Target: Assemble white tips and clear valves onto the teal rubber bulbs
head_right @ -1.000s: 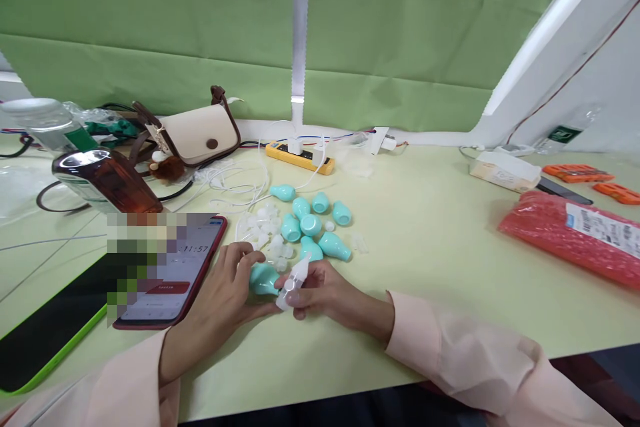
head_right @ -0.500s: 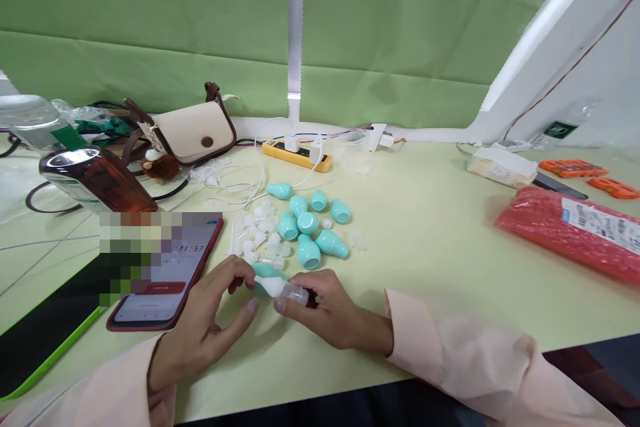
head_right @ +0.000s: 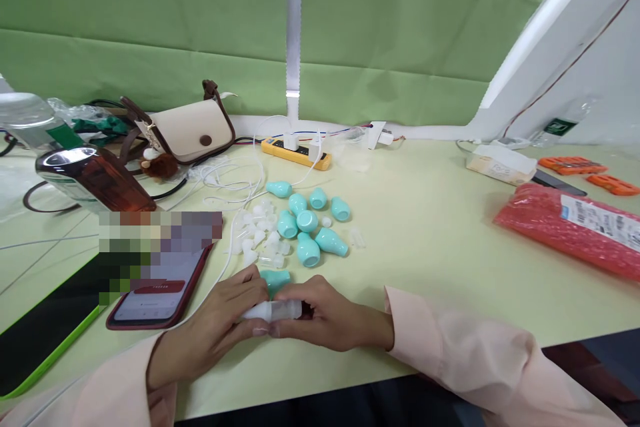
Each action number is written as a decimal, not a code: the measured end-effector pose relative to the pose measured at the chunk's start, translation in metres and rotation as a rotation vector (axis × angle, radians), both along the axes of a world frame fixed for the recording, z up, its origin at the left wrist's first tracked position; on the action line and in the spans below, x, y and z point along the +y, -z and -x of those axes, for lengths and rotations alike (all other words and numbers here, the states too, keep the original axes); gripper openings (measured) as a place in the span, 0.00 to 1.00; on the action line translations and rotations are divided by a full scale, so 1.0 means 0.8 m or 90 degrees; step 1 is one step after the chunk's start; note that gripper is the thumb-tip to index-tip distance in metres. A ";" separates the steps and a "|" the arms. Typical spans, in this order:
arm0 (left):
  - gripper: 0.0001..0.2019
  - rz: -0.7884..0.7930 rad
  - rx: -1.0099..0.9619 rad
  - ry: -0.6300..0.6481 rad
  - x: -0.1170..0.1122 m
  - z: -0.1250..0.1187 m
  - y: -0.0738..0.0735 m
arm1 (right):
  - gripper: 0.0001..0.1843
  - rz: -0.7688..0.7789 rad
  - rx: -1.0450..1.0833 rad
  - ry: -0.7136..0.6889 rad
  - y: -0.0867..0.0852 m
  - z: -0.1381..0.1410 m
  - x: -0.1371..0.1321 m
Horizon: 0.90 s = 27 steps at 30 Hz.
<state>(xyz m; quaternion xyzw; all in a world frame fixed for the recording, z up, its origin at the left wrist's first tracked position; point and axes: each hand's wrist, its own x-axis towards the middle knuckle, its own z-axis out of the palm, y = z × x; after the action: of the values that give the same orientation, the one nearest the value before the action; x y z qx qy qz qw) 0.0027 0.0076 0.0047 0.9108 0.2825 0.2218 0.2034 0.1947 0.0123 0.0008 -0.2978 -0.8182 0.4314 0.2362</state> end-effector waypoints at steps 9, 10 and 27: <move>0.14 -0.130 -0.037 0.006 0.005 0.002 -0.001 | 0.16 0.377 0.190 0.003 -0.001 -0.001 0.011; 0.11 -0.206 -0.014 -0.004 0.005 0.001 0.002 | 0.16 0.388 0.219 0.014 0.003 0.000 0.012; 0.12 -0.222 -0.015 -0.189 0.003 -0.004 0.010 | 0.16 0.449 0.253 0.063 0.011 0.012 0.003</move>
<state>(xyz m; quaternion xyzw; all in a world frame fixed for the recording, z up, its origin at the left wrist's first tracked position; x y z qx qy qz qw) 0.0056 0.0101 -0.0036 0.8779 0.3684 0.3056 0.0115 0.1854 0.0146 -0.0080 -0.3105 -0.5430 0.7229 0.2934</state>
